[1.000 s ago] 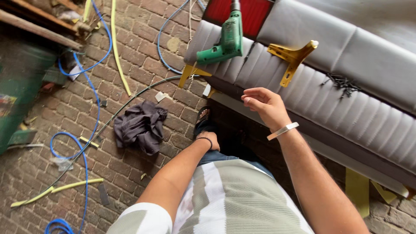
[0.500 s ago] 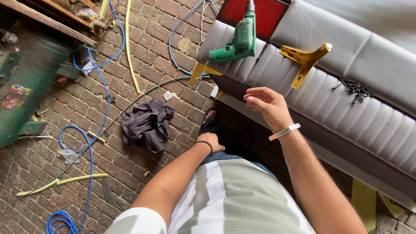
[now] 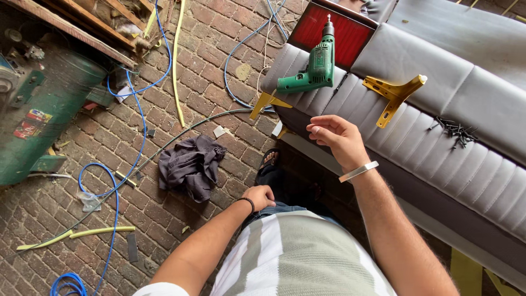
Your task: The person staples fabric to the underside of a sofa section using a pneumatic staple gun. They then retrieve gold-colored metal brackets, position them on the sofa frame, and secure them using a power drill and screws.
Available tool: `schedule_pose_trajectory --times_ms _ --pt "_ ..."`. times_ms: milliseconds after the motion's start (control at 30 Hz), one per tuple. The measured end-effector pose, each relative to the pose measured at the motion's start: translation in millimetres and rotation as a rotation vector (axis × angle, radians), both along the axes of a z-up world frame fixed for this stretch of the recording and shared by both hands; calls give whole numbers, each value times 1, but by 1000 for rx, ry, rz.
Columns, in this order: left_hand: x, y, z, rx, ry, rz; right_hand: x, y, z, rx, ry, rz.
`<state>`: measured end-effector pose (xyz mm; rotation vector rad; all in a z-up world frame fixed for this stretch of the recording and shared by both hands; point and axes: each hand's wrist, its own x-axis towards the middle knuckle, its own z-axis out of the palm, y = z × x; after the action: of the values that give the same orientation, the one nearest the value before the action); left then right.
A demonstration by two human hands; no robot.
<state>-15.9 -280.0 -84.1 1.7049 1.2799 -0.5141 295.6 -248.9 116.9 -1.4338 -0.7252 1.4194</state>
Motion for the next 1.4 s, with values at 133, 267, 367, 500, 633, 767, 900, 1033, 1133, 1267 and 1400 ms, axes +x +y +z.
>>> schedule_pose_trajectory --times_ms 133,267,367,500,633,767,900,1033,1133,1267,1400 --pt "-9 -4 34 121 137 -81 -3 6 0 15 35 13" --pt "-21 -5 41 -66 -77 -25 -12 8 -1 -2 41 37" --pt "-30 -7 26 -159 -125 -96 -18 9 1 -16 24 57" --pt "-37 -8 -7 -189 -177 -70 -20 11 6 14 50 74" --pt "-31 -8 -26 -233 -100 -133 -16 9 9 22 28 59" --pt "-22 -12 -5 -174 -133 -182 -16 -1 7 15 25 49" --pt "-18 -20 45 153 -149 -121 -15 -3 10 24 37 28" --pt "-15 -16 87 -9 -146 -233 -14 -9 15 26 19 18" --pt "-19 -19 106 53 -111 -147 -12 -11 21 57 35 2" --pt "-39 -12 114 148 -388 -152 -4 -30 48 247 33 -120" --pt "-48 24 115 145 -362 144 11 -77 101 754 -69 -262"
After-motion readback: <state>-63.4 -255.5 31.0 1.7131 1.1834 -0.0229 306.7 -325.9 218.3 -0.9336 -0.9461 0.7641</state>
